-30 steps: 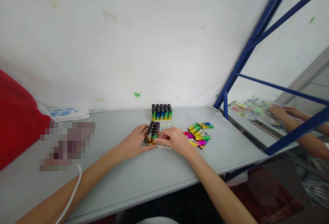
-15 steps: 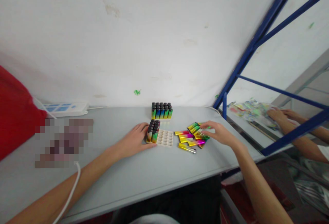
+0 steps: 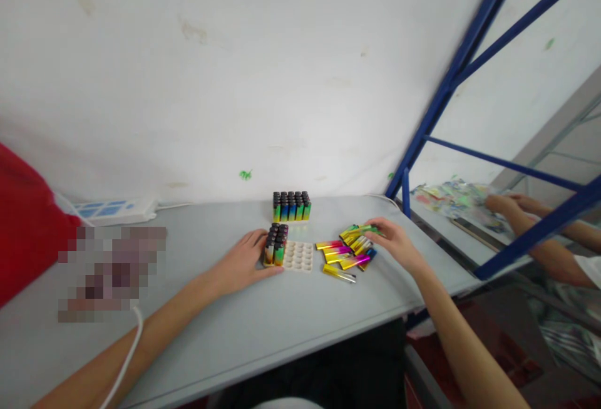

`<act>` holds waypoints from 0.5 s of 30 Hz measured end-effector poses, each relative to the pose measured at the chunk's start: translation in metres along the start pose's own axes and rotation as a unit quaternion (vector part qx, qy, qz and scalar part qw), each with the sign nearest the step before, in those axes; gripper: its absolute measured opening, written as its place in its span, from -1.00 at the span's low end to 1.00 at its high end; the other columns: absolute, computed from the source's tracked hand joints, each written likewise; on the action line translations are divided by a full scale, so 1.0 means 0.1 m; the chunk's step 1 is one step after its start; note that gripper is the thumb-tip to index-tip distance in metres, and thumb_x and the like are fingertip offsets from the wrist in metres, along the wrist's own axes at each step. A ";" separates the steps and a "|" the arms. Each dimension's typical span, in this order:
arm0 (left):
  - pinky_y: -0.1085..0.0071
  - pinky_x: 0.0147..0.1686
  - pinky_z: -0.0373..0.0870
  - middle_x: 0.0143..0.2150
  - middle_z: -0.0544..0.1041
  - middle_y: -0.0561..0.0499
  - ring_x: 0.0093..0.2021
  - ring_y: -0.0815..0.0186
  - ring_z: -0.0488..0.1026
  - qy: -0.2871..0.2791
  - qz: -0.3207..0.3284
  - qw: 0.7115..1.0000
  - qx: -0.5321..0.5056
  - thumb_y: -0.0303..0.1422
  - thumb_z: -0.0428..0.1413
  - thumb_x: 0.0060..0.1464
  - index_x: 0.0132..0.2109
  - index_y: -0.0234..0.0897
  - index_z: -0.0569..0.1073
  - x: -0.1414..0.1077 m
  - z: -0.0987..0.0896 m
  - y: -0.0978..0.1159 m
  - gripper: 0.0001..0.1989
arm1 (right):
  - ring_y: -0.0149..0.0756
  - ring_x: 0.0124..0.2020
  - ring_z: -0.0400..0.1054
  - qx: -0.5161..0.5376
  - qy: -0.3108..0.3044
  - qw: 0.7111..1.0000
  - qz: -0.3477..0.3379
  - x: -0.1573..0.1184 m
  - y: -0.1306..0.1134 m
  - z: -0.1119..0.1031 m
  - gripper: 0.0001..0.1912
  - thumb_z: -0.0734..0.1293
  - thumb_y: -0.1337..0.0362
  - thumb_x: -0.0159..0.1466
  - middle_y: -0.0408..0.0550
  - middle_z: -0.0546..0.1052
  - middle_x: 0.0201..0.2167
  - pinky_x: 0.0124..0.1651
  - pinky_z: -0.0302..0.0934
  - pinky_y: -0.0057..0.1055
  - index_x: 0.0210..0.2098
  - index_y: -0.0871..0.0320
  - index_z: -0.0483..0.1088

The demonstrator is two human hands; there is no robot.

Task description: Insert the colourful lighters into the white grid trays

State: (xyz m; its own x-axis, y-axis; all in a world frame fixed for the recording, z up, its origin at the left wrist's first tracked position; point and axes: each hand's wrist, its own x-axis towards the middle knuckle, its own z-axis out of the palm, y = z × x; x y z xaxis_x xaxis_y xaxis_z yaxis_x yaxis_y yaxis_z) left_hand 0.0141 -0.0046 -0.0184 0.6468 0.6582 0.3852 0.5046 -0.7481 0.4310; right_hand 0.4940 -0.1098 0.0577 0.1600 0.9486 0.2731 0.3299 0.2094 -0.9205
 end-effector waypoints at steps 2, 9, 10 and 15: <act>-0.24 0.65 0.65 0.54 0.72 -0.32 0.53 -0.33 0.69 -0.003 -0.002 1.000 -0.003 0.40 0.41 0.49 0.52 -0.07 0.69 0.00 -0.01 0.01 -0.19 | 0.01 -0.09 0.70 0.104 0.049 0.993 0.027 0.06 -0.07 0.25 -0.18 0.85 -0.51 0.07 0.01 0.80 -0.15 0.01 0.66 -0.09 -0.07 -0.02 0.75; -0.19 0.67 0.64 0.55 0.72 -0.30 0.55 -0.30 0.69 -0.014 -0.005 1.000 -0.006 0.35 0.45 0.49 0.50 -0.06 0.70 0.01 -0.08 0.12 -0.23 | -0.14 -0.32 0.53 0.278 -0.009 0.960 0.032 0.38 -0.54 1.20 -0.19 0.70 -0.61 0.25 -0.18 0.62 -0.29 -0.13 0.58 -0.13 -0.02 -0.13 0.46; -0.20 0.66 0.64 0.54 0.72 -0.30 0.54 -0.30 0.69 -0.016 -0.004 1.000 -0.006 0.34 0.46 0.49 0.50 -0.06 0.70 0.02 -0.08 0.13 -0.24 | -0.22 -0.42 0.37 0.281 -0.031 0.959 0.030 0.42 -0.59 1.31 -0.18 0.69 -0.60 0.26 -0.28 0.50 -0.37 -0.24 0.48 -0.22 -0.01 -0.13 0.44; -0.21 0.64 0.65 0.51 0.73 -0.29 0.52 -0.30 0.70 -0.007 -0.006 1.000 -0.006 0.29 0.50 0.48 0.51 -0.05 0.69 0.03 -0.05 0.16 -0.25 | -0.33 -0.51 -0.08 0.182 -0.088 0.979 0.012 0.46 -0.63 1.76 -0.12 0.47 -0.78 0.35 -0.40 0.13 -0.47 -0.46 -0.05 -0.38 -0.19 -0.12 0.28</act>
State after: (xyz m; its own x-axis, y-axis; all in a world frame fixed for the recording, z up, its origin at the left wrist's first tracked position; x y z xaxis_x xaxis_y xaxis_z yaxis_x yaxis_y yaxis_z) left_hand 0.0213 -0.0142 -0.0067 0.6481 0.6665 0.3685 0.5064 -0.7386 0.4450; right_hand 0.3166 -0.0374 0.0790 -0.0092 0.9735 0.2283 -0.0307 0.2279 -0.9732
